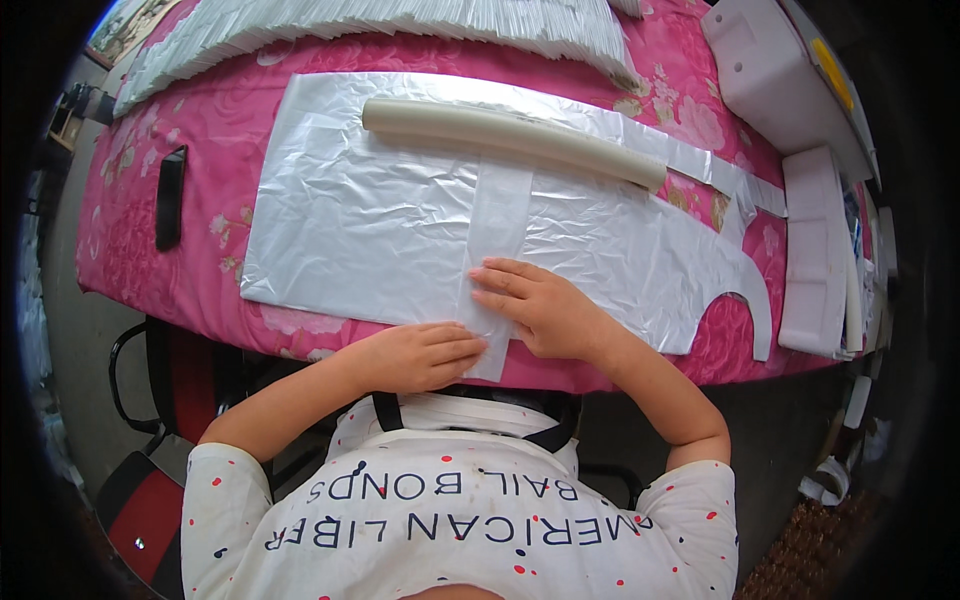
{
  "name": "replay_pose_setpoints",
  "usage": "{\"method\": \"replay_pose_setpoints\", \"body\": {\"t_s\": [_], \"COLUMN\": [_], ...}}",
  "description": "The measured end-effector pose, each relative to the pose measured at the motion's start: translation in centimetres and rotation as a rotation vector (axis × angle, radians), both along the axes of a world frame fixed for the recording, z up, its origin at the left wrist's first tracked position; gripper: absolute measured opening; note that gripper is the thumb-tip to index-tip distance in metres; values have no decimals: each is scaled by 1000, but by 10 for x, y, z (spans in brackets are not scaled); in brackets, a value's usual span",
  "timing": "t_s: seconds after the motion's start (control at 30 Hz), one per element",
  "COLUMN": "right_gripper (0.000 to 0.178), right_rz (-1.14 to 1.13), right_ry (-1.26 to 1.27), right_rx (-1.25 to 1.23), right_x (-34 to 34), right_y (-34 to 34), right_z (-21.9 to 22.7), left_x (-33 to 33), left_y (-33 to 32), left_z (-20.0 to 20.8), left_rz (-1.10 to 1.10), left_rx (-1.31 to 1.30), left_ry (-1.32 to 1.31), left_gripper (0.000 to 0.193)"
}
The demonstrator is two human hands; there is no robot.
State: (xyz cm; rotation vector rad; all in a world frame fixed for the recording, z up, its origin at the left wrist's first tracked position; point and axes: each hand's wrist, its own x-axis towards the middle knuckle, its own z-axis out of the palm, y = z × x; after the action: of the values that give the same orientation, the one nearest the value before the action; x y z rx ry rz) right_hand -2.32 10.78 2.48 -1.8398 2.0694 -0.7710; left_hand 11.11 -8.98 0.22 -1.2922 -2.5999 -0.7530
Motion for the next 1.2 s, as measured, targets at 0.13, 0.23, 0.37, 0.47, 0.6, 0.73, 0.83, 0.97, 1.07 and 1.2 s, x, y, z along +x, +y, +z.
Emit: {"method": "replay_pose_setpoints", "body": {"t_s": [0.13,0.23,0.37,0.47,0.6,0.73,0.83,0.97,1.07,1.2], "right_gripper": [48,44,38,34,32,20,17,25,25,21], "right_rz": [-55,-148,-304,-377,-367,-464,-662,-805,-811,-834], "right_ry": [11,50,77,153,128,-95,-467,-818,-932,-944], "right_rx": [0,-55,-198,-223,-183,-125,109,310,360,365], "right_x": [6,13,14,17,8,-4,-17,-37,-46,-44], "right_y": [5,4,3,1,3,1,-12,-22,-23,-25], "right_z": [8,2,-12,-14,-8,-2,15,17,14,15], "left_x": [-5,-5,-13,-32,-46,-50,-56,-60,-60,-57], "left_y": [-4,-3,-9,-14,-21,-18,-16,-8,5,24], "left_z": [4,12,19,35,22,23,19,21,18,3], "left_rz": [-23,54,91,215,215,353,549,722,621,609], "left_rx": [84,341,456,167,157,332,518,546,253,-93], "left_ry": [2,-164,-252,-215,-248,-468,-683,-486,-219,-206], "left_gripper": [28,26,46,75,92,85,73,61,62,65]}}
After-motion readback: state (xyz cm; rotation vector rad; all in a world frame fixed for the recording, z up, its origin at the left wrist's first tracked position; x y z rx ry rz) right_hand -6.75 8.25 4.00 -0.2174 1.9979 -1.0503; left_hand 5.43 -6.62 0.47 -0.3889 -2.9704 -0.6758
